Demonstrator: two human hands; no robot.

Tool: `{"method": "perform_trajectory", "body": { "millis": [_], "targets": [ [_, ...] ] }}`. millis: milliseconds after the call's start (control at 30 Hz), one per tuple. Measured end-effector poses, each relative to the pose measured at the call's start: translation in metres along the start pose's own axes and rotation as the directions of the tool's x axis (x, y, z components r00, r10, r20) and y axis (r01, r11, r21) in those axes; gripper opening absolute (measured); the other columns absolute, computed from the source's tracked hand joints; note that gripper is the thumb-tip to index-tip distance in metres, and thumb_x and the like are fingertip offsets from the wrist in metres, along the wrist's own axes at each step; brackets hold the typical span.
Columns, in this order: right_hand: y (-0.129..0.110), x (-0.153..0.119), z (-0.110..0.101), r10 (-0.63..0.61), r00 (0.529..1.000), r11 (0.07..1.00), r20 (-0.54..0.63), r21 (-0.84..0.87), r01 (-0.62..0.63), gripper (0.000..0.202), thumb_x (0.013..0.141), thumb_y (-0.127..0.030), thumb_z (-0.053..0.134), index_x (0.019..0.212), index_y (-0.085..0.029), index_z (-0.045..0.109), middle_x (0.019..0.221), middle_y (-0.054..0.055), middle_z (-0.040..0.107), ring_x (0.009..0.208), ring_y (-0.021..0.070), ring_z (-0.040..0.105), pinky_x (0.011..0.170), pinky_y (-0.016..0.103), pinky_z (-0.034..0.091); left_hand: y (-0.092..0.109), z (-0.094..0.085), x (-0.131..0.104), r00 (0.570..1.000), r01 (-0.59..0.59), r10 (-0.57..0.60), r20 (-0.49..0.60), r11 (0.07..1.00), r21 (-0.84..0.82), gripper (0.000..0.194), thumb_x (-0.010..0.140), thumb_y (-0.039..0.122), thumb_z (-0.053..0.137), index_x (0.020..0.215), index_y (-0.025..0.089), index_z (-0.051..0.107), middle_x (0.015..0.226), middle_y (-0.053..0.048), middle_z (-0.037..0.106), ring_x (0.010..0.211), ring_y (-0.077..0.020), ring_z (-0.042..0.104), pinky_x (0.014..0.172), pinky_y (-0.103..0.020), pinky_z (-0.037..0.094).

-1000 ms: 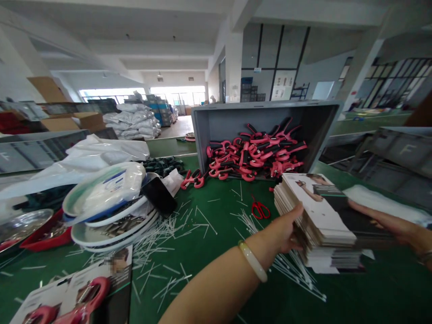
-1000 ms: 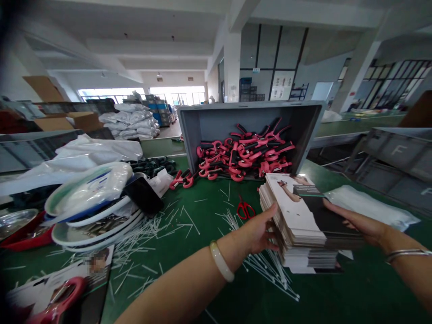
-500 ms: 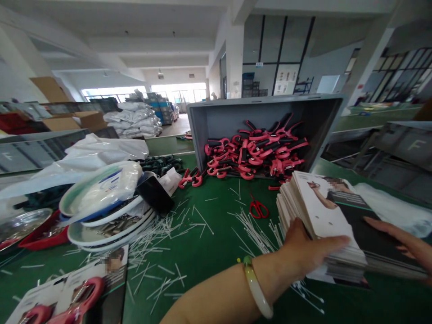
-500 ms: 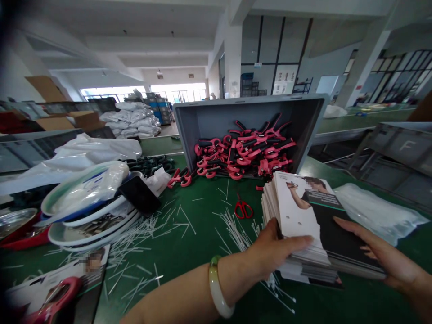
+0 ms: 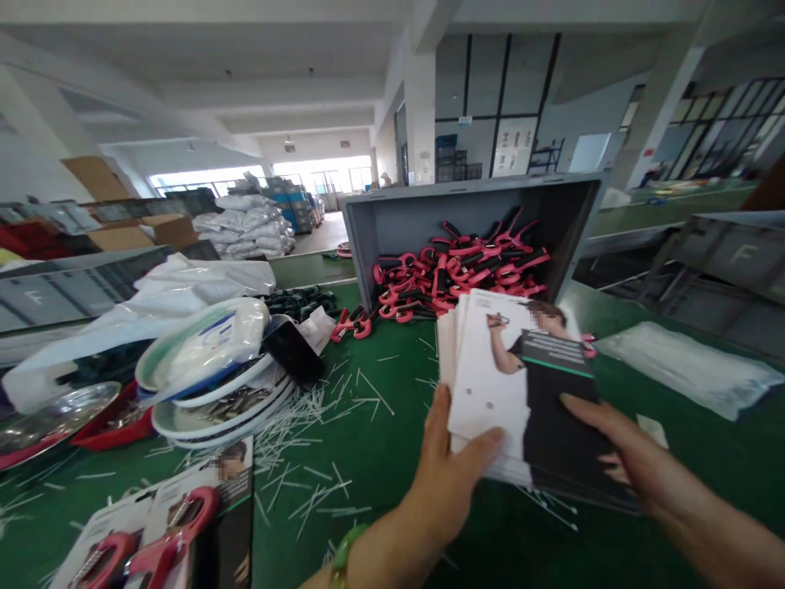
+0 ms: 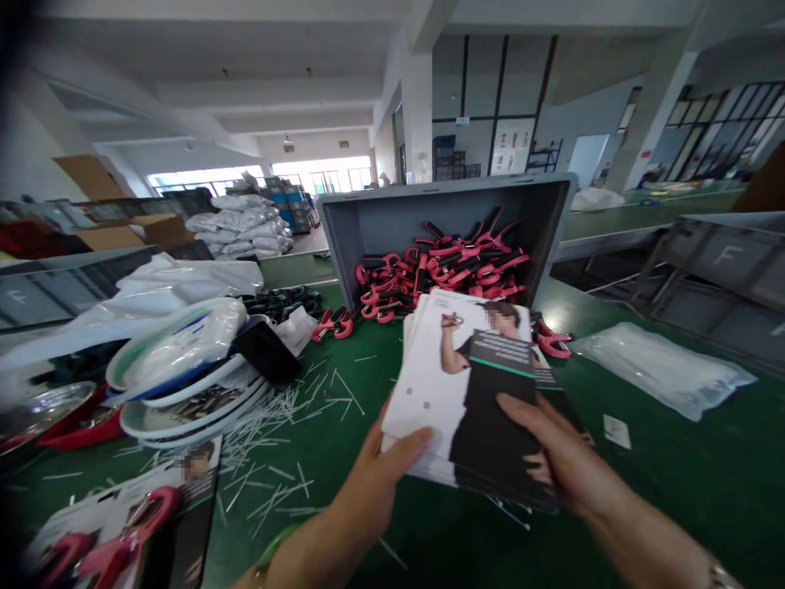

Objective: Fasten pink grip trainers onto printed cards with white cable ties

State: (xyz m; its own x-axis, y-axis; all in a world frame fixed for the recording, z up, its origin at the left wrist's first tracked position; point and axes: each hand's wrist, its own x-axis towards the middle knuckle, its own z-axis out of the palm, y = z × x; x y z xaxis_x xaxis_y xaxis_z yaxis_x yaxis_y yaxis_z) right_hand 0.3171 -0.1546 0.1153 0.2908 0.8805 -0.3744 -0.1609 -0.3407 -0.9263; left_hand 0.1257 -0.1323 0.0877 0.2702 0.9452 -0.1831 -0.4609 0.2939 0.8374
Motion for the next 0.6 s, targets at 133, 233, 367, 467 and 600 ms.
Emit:
{"method": "perform_trajectory", "body": {
  "millis": [133,233,367,467,600],
  "targets": [
    [0.034,-0.002,0.077,0.018,0.947,0.99,0.322,0.124,-0.061,0.063,0.066,-0.045,0.071,0.123,-0.028,0.052,0.065,-0.001,0.069,0.044,0.0147,0.057,0.043,0.025,0.046,0.015,-0.066,-0.034,0.973,-0.028,0.022,-0.229,0.999,-0.023,0.08,0.055,0.031,0.079,0.129,0.016,0.051,0.116,-0.013,0.065,0.113,-0.0345,0.056,0.102,-0.047,0.039],
    [0.062,0.007,0.117,0.023,0.872,0.988,0.49,0.12,-0.093,0.064,0.072,-0.045,0.066,0.13,-0.026,0.045,0.087,0.003,0.072,0.059,0.0164,0.064,0.056,0.029,0.052,0.017,-0.107,-0.048,0.955,-0.045,0.037,-0.296,0.999,-0.021,0.068,0.056,0.033,0.077,0.118,0.014,0.06,0.112,-0.013,0.067,0.112,-0.0359,0.056,0.103,-0.047,0.038],
    [0.079,0.022,0.146,0.044,0.84,0.999,0.54,-0.006,-0.049,0.061,0.077,-0.047,0.059,0.131,-0.025,0.042,0.106,0.007,0.068,0.076,0.0187,0.067,0.071,0.034,0.053,0.008,-0.14,-0.048,0.946,-0.045,0.055,-0.32,0.998,0.038,0.058,0.064,0.034,0.07,0.117,0.013,0.062,0.112,-0.011,0.067,0.115,-0.0332,0.054,0.108,-0.046,0.031],
    [0.078,0.03,0.149,0.039,0.855,0.979,0.518,-0.193,0.072,0.061,0.08,-0.05,0.055,0.134,-0.026,0.039,0.115,0.007,0.064,0.089,0.0202,0.066,0.077,0.035,0.052,-0.001,-0.154,-0.043,0.95,-0.019,0.065,-0.306,0.988,0.152,0.057,0.064,0.036,0.071,0.117,0.015,0.062,0.114,-0.01,0.066,0.119,-0.0328,0.05,0.11,-0.046,0.026],
    [0.076,0.041,0.139,-0.025,0.889,0.913,0.457,-0.352,0.207,0.082,0.078,-0.064,0.049,0.144,-0.028,0.018,0.14,0.009,0.044,0.114,0.0261,0.054,0.089,0.042,0.048,0.006,-0.173,-0.038,0.973,-0.01,0.032,-0.229,0.995,0.097,0.069,0.061,0.037,0.074,0.125,0.018,0.055,0.124,-0.01,0.06,0.127,-0.0319,0.042,0.11,-0.044,0.026]
  ]
}}
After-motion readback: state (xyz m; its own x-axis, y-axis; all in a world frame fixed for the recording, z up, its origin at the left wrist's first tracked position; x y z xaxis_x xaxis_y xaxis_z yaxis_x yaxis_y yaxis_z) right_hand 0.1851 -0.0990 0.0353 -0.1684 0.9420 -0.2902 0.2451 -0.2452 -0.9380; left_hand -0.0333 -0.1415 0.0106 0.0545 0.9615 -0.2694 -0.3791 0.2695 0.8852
